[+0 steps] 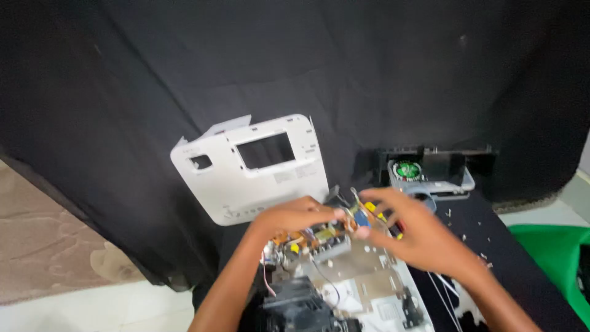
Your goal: Disassembling a projector and cleaning its internal components with a toothbrush and cloth
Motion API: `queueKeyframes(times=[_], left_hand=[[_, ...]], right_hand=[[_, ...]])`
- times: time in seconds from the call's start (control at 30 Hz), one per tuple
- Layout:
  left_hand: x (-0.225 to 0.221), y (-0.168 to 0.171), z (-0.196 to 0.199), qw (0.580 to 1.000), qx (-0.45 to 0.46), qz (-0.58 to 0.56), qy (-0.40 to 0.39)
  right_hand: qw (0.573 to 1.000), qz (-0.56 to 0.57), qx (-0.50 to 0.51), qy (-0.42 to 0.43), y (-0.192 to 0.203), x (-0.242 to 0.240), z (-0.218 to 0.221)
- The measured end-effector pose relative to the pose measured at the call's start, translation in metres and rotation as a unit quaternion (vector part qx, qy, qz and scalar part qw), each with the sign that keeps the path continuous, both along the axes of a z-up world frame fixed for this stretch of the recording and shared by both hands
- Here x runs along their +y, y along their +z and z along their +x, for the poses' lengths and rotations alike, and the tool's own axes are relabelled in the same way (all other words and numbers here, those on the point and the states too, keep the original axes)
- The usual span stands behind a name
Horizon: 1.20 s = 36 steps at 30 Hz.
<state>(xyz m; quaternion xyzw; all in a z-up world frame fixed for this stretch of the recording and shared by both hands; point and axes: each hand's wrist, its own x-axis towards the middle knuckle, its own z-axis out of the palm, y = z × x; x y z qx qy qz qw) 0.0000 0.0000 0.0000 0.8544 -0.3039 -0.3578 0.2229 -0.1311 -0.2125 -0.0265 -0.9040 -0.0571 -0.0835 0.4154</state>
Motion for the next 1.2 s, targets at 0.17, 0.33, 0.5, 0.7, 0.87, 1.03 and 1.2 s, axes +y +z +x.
queueKeyframes(times=[0.17, 0.33, 0.5, 0.7, 0.87, 1.03, 1.2], left_hand=[[-0.007, 0.008, -0.005, 0.998, 0.035, 0.036, 0.041], [-0.002, 0.007, -0.013, 0.999, -0.024, 0.042, 0.024], [0.044, -0.007, -0.010, 0.981, -0.091, -0.141, 0.098], [0.090, -0.053, -0.025, 0.959, -0.178, -0.204, 0.085], [0.051, -0.025, -0.049, 0.981, -0.169, -0.037, 0.088], [0.045, -0.049, -0.040, 0.940, -0.339, -0.022, 0.036], [0.068, -0.037, -0.046, 0.943, -0.231, -0.200, 0.131]], right_hand=[[0.996, 0.070, 0.043, 0.035, -0.023, 0.016, 0.026], [0.976, 0.196, 0.094, -0.016, -0.054, 0.013, 0.034], [0.953, 0.235, 0.146, -0.125, -0.064, 0.006, 0.034], [0.922, 0.361, 0.113, -0.085, -0.080, 0.012, 0.044], [0.934, 0.296, 0.158, -0.124, -0.015, 0.040, 0.034], [0.952, 0.255, 0.161, -0.050, 0.046, 0.055, 0.028], [0.984, -0.035, 0.163, -0.059, 0.060, 0.025, 0.010]])
